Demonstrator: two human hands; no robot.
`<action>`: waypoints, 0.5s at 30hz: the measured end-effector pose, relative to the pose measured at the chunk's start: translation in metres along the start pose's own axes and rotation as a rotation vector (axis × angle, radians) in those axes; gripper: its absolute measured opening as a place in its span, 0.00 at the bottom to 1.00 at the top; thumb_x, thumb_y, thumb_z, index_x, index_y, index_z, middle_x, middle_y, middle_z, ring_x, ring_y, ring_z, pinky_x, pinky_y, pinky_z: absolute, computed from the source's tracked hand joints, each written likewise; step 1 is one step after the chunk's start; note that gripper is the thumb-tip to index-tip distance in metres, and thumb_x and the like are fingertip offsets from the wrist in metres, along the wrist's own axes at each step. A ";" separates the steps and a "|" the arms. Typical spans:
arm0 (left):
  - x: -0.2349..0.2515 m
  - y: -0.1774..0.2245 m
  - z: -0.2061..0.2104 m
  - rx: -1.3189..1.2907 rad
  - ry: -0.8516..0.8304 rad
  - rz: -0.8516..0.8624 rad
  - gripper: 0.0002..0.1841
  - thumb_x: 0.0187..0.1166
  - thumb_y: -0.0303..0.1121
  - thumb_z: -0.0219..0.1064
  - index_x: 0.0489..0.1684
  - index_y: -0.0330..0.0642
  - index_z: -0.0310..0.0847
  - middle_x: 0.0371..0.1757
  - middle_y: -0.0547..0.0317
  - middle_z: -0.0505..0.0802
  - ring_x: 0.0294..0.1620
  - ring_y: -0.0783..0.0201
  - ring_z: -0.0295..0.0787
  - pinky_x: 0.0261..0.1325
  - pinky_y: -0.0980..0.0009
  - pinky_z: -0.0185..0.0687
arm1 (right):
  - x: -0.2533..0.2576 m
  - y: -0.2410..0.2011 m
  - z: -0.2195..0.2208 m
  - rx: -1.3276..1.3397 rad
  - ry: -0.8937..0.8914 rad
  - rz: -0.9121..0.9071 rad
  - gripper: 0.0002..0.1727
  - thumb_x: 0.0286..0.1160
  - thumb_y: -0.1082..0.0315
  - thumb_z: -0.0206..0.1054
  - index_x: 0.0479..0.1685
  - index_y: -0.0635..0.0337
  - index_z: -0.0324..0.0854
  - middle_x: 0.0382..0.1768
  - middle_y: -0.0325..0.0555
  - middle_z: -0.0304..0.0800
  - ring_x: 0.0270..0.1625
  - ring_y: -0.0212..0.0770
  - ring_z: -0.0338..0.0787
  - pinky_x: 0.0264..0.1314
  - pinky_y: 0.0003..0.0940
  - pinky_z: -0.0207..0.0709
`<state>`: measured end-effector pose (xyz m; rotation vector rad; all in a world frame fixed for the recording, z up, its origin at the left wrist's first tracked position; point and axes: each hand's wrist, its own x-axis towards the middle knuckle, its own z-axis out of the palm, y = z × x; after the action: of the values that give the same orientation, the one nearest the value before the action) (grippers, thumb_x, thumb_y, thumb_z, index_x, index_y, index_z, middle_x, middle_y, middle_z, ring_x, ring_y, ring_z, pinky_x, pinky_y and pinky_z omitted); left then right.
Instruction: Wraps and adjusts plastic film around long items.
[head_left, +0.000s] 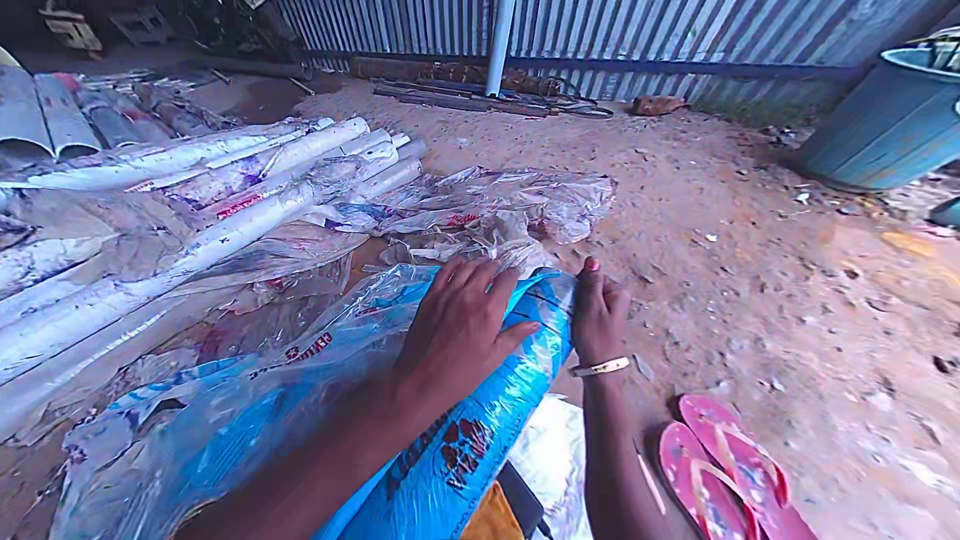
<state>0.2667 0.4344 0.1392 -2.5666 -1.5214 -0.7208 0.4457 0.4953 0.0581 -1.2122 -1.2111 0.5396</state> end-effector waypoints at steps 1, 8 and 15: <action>0.023 0.007 0.006 -0.054 -0.131 -0.032 0.31 0.84 0.54 0.62 0.70 0.34 0.82 0.64 0.38 0.90 0.72 0.41 0.83 0.81 0.41 0.64 | -0.002 -0.004 -0.004 0.008 0.010 -0.015 0.27 0.92 0.62 0.46 0.13 0.48 0.65 0.09 0.20 0.64 0.13 0.14 0.67 0.21 0.15 0.64; 0.066 0.014 0.036 -0.125 -0.255 0.066 0.26 0.90 0.48 0.55 0.40 0.29 0.86 0.27 0.39 0.89 0.35 0.39 0.90 0.39 0.46 0.78 | -0.011 -0.005 -0.020 0.257 0.040 -0.087 0.26 0.90 0.70 0.45 0.15 0.45 0.72 0.11 0.16 0.74 0.16 0.12 0.76 0.22 0.12 0.73; 0.061 -0.037 0.022 -0.313 -0.173 -0.014 0.24 0.90 0.43 0.58 0.26 0.33 0.81 0.19 0.52 0.78 0.24 0.54 0.77 0.30 0.55 0.68 | -0.012 -0.020 -0.005 0.479 0.044 -0.153 0.28 0.90 0.71 0.47 0.14 0.44 0.80 0.13 0.19 0.83 0.18 0.15 0.82 0.23 0.13 0.78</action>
<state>0.2676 0.5087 0.1398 -2.9164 -1.5883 -0.8165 0.4409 0.4760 0.0720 -0.7159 -1.0485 0.6404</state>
